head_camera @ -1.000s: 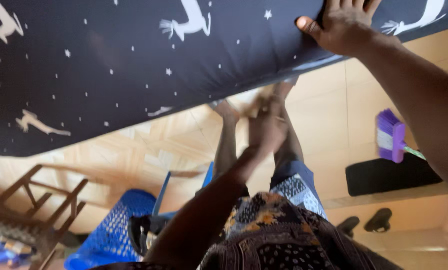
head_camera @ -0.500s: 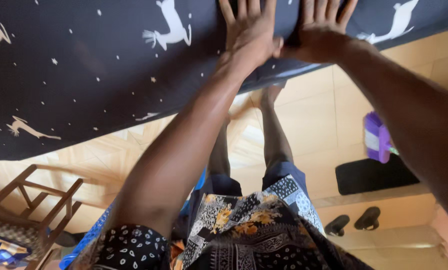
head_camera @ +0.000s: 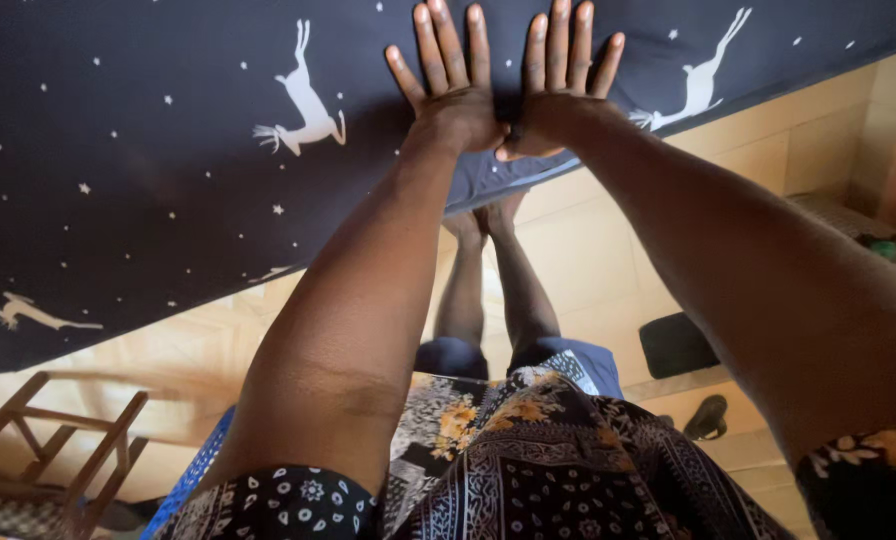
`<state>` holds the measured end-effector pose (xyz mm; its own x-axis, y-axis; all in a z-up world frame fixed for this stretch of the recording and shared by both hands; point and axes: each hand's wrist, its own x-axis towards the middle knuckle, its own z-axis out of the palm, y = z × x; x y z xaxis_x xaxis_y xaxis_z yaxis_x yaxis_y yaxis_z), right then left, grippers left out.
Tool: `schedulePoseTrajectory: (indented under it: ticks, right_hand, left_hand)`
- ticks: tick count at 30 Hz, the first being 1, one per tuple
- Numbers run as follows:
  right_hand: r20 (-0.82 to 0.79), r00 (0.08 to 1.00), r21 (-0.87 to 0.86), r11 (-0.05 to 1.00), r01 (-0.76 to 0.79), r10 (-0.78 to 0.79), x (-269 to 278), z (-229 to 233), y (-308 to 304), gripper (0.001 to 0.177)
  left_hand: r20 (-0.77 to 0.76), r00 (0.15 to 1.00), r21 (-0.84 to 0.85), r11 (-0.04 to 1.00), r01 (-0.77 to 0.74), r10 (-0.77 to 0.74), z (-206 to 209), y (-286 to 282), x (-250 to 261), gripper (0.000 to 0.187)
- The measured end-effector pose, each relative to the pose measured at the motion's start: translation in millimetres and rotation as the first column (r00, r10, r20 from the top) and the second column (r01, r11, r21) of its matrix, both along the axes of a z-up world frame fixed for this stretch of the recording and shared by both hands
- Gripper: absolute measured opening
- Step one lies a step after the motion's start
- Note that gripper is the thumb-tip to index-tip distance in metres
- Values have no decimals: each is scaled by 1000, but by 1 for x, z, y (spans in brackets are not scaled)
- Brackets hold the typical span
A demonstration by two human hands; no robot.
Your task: The person makes a bed by pulling and tucking a dark fitted sheet with white deer and star patterns over a mattress. They work around the edges and corners, smoothing the fabric and securing it under the mattress.
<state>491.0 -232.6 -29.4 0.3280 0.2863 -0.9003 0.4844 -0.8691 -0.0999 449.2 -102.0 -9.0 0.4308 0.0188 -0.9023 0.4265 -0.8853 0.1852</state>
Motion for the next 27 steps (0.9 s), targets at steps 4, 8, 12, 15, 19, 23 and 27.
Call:
schedulePoseTrajectory:
  ticks: [4, 8, 12, 15, 19, 23, 27]
  right_hand:
    - [-96, 993, -94, 993, -76, 67, 18, 8, 12, 165]
    - [-233, 963, -165, 970, -176, 135, 30, 12, 21, 170]
    - [-163, 983, -170, 979, -116, 88, 25, 4, 19, 170]
    - [-108, 993, -155, 986, -53, 36, 10, -5, 17, 168]
    - [-16, 1000, -175, 984, 4, -7, 4, -16, 26, 166]
    - [-2, 1000, -188, 982, 5, -6, -5, -20, 17, 165]
    - [10, 1000, -172, 985, 5, -3, -4, -22, 19, 165]
  left_hand:
    - [-11, 1000, -33, 999, 8, -9, -2, 9, 12, 137]
    - [-144, 989, -49, 999, 14, -21, 7, 14, 16, 148]
    - [-169, 986, -13, 1000, 12, -14, 3, 10, 25, 147]
    - [-154, 988, -11, 1000, 6, -8, -1, 8, 18, 144]
    - [-74, 997, 29, 999, -27, 29, -4, 11, 17, 136]
    - [-74, 995, -38, 997, -65, 62, -4, 5, 8, 137]
    - [-68, 994, 9, 997, -82, 83, -8, 6, 9, 126]
